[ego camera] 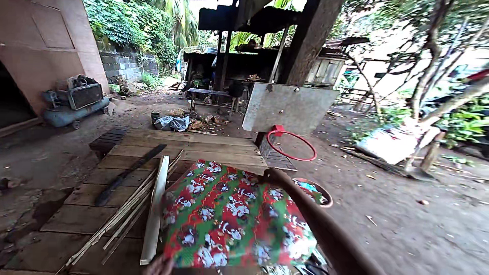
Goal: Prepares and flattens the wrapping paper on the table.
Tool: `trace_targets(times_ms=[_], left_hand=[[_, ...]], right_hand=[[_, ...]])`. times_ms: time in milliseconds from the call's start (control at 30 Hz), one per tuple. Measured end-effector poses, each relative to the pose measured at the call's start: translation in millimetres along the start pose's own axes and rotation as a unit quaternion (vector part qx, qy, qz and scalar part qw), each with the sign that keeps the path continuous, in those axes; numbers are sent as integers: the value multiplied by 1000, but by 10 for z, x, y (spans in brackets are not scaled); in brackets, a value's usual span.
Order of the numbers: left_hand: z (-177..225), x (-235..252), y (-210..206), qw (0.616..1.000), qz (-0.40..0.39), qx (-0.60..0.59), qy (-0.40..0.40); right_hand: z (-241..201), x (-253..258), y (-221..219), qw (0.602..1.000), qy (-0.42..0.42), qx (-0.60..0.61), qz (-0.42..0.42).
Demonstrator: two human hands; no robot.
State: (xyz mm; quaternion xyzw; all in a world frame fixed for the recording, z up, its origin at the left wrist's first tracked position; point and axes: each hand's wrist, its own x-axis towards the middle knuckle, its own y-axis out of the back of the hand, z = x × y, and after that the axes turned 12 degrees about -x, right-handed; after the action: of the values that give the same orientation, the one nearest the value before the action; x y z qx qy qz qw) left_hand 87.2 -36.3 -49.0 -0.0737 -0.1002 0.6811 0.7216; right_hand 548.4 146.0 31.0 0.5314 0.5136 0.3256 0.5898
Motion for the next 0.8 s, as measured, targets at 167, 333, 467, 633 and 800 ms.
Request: trace_targets(times_ms=[167,333,467,633,800], left_hand=[[194,756,-117,983,62,-169,30],[-172,1015,-267,963,-25,-264,45],[-311,816,-355,965,-156,-201,58],[57,791,-426,983,-120,-110,88],[52,1111,-223,984,0,-135,115]], right_hand=[[119,-306,-131,998,-12,62,-1],[170,-640,-457,984,-56,159,-58],[191,-747,-637,961,-87,255,-60],[218,-861,-621,913,-98,393,-41],[115,-1078,-669,879,-77,469,-19]])
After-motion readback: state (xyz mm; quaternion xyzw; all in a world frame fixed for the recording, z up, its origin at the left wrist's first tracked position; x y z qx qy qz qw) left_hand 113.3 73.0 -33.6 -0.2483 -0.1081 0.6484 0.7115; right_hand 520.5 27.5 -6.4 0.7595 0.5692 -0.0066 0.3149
